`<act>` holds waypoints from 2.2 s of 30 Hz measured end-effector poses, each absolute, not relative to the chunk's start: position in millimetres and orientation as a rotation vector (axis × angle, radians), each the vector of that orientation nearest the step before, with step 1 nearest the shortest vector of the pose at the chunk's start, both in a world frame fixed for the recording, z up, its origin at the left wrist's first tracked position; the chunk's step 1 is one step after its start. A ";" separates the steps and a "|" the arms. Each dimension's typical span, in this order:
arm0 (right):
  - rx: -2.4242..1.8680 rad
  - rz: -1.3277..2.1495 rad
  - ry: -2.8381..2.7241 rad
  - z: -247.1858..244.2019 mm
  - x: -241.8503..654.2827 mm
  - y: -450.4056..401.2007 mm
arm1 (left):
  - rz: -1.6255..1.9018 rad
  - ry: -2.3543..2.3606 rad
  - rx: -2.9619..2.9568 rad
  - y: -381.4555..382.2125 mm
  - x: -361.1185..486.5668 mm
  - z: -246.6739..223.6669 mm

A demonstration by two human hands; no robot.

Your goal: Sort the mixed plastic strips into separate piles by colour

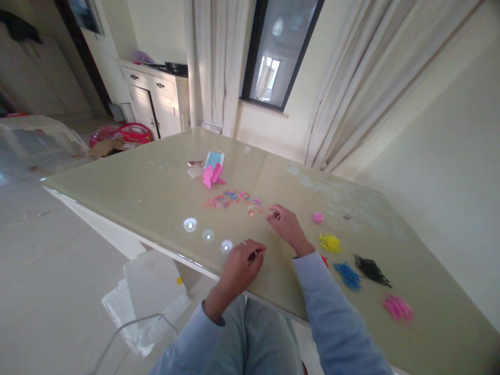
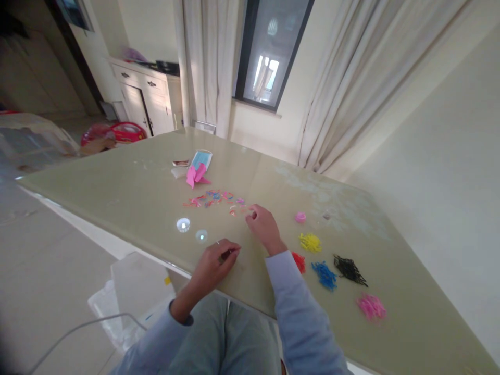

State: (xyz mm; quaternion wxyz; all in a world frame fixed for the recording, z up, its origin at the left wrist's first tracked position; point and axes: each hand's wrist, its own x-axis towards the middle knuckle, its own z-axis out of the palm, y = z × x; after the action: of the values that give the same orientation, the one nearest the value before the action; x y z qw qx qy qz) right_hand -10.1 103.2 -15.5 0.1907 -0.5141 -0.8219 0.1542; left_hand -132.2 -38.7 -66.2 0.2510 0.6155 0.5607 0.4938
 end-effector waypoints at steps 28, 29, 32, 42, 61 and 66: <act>-1.558 0.473 -2.353 -46.1 -42.1 160.7 | 1.382 1.541 1.664 -36.3 -132.0 -71.1; -1.546 0.494 -2.330 -44.8 -41.2 159.7 | 1.383 1.543 1.665 -36.4 -131.8 -71.5; -1.498 0.582 -2.254 -38.1 -38.3 153.4 | 1.389 1.542 1.666 -36.5 -131.7 -72.4; -0.871 1.679 -1.646 3.2 0.3 52.7 | 1.390 1.576 1.655 -37.0 -131.6 -73.7; -0.533 1.986 -0.766 28.3 69.9 -20.9 | 1.400 1.643 1.681 -35.4 -136.8 -74.2; -0.615 1.776 -0.740 29.2 97.7 -27.6 | 1.348 1.729 1.684 -36.0 -138.2 -75.2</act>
State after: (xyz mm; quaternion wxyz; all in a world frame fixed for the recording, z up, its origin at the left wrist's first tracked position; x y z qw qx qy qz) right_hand 97.7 -27.6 29.2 0.5318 -0.2577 -0.3102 0.7447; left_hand -138.2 -36.0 -75.2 0.1876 0.5983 0.6143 0.4791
